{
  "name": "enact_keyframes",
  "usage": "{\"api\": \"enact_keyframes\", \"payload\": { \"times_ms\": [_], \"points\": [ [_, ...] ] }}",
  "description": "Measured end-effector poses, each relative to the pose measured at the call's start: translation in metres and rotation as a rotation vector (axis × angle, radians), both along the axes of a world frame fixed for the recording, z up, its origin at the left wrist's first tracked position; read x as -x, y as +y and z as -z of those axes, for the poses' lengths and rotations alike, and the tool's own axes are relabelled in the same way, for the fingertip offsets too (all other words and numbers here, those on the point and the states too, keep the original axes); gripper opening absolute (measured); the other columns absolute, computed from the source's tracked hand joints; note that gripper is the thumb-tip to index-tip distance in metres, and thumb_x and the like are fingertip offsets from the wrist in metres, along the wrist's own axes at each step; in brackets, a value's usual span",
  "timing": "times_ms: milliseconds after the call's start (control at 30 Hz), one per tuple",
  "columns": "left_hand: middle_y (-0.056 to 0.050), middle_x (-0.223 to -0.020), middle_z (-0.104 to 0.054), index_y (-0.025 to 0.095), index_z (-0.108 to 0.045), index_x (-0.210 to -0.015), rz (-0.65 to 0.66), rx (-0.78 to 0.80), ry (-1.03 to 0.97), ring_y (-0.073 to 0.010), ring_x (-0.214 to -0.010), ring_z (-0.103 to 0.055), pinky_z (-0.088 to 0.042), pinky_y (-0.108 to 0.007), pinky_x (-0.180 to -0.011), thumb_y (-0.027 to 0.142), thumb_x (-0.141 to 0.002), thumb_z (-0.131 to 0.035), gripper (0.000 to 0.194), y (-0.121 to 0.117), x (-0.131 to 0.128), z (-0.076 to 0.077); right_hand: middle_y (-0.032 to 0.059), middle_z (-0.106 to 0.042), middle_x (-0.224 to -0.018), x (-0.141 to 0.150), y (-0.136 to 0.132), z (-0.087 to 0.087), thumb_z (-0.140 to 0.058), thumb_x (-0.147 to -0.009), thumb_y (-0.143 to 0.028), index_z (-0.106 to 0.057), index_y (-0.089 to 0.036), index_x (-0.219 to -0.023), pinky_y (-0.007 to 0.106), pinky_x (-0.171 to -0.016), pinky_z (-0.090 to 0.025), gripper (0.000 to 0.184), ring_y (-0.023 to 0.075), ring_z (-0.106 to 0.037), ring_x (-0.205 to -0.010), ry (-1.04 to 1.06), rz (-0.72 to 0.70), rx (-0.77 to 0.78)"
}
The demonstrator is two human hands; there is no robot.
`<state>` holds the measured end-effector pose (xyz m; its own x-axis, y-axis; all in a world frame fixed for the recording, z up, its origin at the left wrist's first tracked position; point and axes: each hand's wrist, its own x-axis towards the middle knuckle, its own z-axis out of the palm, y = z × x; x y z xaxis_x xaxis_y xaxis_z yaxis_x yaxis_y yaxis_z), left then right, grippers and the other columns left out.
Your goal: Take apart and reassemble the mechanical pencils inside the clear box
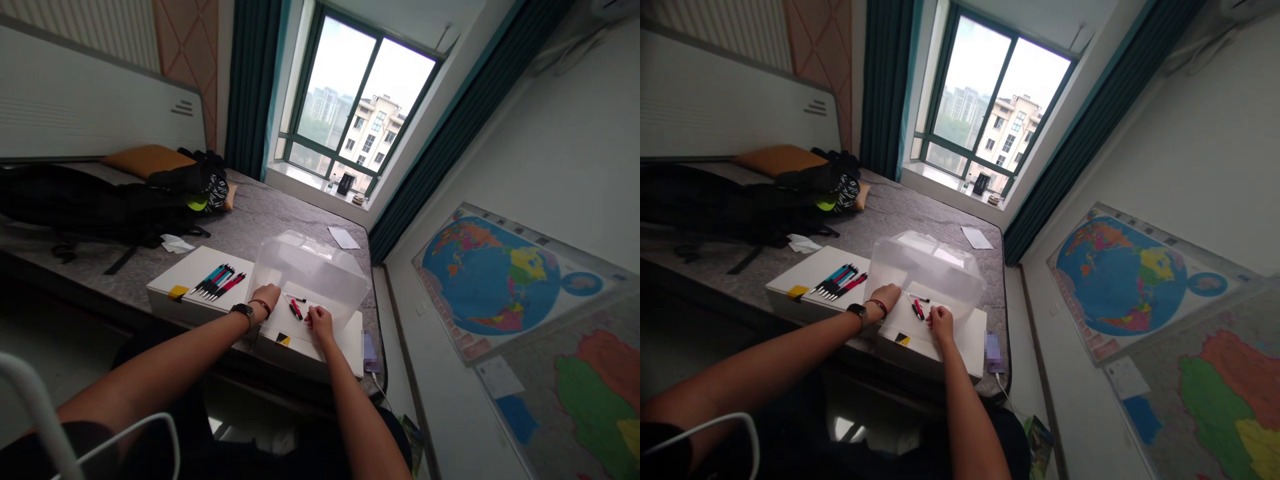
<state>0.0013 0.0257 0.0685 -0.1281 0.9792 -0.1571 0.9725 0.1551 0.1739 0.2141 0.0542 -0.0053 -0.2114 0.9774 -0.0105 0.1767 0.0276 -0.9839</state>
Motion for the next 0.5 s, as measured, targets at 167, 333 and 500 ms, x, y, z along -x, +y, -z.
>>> {"api": "enact_keyframes", "payload": {
  "times_ms": [167, 333, 500],
  "points": [
    [-0.026, -0.101, -0.067, 0.005, -0.068, -0.104, -0.003, -0.009, -0.016, -0.0279, -0.098, -0.067, -0.053, -0.033, -0.079, 0.011, -0.088, -0.038, 0.034, 0.001, 0.002, 0.001, 0.0016, -0.064, -0.058, 0.0, -0.001, -0.001, -0.057, -0.076, -0.052, -0.056, -0.018, -0.068, 0.022, -0.043, -0.04, 0.036, 0.0111, -0.049, -0.044, 0.011, 0.01, -0.013],
    [-0.026, -0.103, -0.066, 0.006, -0.068, -0.104, 0.016, -0.026, -0.024, -0.0273, -0.099, -0.066, -0.052, -0.033, -0.082, 0.012, -0.087, -0.044, 0.03, 0.001, 0.001, -0.004, 0.0016, -0.063, -0.057, 0.0, -0.003, -0.005, -0.057, -0.076, -0.052, -0.055, -0.018, -0.067, 0.022, -0.042, -0.038, 0.036, 0.0108, -0.048, -0.043, 0.021, -0.011, -0.017],
    [-0.028, -0.103, -0.066, 0.005, -0.069, -0.104, 0.018, -0.015, -0.003, -0.0301, -0.099, -0.066, -0.053, -0.038, -0.08, 0.009, -0.087, -0.042, 0.032, 0.003, 0.0, -0.014, 0.0013, -0.063, -0.057, 0.001, -0.003, -0.005, -0.058, -0.076, -0.051, -0.055, -0.018, -0.067, 0.022, -0.042, -0.038, 0.035, 0.0108, -0.047, -0.043, 0.031, -0.003, -0.008]
  ]
}}
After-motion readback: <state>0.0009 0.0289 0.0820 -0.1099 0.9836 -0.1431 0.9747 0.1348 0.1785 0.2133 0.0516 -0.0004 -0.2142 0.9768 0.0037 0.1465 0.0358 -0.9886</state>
